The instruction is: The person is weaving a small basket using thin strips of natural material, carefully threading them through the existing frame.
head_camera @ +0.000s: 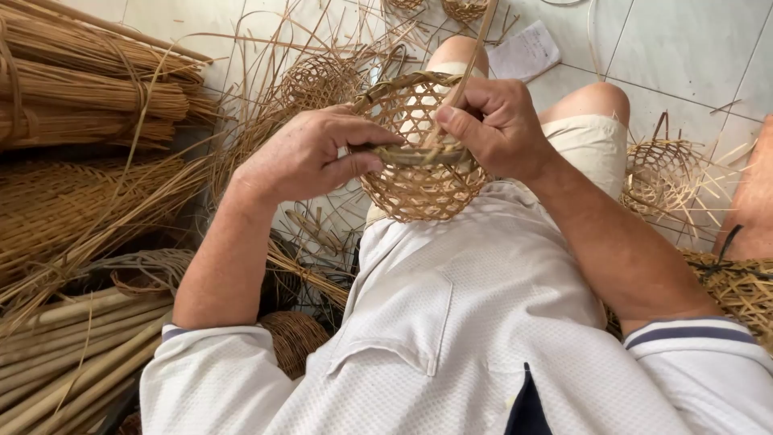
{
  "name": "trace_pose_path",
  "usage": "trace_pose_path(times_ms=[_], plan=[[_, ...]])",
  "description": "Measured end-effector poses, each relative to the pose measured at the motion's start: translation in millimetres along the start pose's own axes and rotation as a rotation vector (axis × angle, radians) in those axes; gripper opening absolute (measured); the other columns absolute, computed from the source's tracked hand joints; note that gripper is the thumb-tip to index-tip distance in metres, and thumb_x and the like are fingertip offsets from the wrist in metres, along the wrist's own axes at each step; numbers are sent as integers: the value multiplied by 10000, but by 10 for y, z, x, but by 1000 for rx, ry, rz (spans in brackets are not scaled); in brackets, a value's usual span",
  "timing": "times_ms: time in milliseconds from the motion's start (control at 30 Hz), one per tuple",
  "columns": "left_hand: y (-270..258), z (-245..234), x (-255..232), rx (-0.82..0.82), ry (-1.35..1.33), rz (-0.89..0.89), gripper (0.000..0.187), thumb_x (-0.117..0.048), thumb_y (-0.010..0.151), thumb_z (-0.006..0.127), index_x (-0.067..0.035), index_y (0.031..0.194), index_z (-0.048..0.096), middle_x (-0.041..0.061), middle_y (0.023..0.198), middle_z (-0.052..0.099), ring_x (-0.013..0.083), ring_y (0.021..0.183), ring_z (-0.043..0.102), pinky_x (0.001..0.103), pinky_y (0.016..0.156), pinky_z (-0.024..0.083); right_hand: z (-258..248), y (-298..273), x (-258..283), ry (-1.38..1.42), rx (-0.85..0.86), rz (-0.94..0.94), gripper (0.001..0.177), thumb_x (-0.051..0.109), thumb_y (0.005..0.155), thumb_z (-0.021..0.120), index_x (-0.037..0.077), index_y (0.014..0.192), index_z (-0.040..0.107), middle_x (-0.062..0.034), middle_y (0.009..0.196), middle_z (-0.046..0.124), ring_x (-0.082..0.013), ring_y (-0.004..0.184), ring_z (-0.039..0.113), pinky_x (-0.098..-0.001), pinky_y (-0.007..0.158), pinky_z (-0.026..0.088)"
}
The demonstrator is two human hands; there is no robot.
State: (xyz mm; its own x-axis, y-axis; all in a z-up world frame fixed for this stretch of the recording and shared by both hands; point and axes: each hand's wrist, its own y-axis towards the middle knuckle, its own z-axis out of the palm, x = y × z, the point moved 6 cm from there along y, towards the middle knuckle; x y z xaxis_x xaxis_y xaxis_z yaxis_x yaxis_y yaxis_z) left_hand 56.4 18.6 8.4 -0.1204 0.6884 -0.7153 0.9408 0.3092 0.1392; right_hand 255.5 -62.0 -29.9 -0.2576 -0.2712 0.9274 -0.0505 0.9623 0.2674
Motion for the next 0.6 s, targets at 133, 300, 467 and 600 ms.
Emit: trace_pose_path(times_ms=[133,300,467,600], plan=[[-40,-70,50,3,-15,-43,376,-102,890,784,-4,1250,737,110,934,785,170,606,678,284,535,536,31,109,-53,20,-30,-13,169,35,1027,660,7,872,724,-2,629,540,-82,468,314,-250,440,258],[50,-63,-53,144,247,-122,429,-142,914,702,-120,1343,688,33,1254,739,184,926,737,792,1166,131,94,175,54,-111,-1,-128,149,-30,1010,663,-5,863,664,-16,638,543,-98,466,398,-240,408,347],[208,197,-187,31,312,-43,322,-456,985,712,-140,1038,687,6,895,733,191,922,586,515,1009,329,80,161,130,-183,-11,-160,207,-27,1001,682,8,816,594,-19,666,509,-111,522,375,-273,451,329],[248,219,-132,-157,-76,-34,208,-170,944,816,-104,876,630,-39,649,609,89,458,476,270,416,366,57,118,40,-67,-20,-201,61,26,1051,677,-6,1007,705,-8,662,561,-103,501,399,-249,453,339]])
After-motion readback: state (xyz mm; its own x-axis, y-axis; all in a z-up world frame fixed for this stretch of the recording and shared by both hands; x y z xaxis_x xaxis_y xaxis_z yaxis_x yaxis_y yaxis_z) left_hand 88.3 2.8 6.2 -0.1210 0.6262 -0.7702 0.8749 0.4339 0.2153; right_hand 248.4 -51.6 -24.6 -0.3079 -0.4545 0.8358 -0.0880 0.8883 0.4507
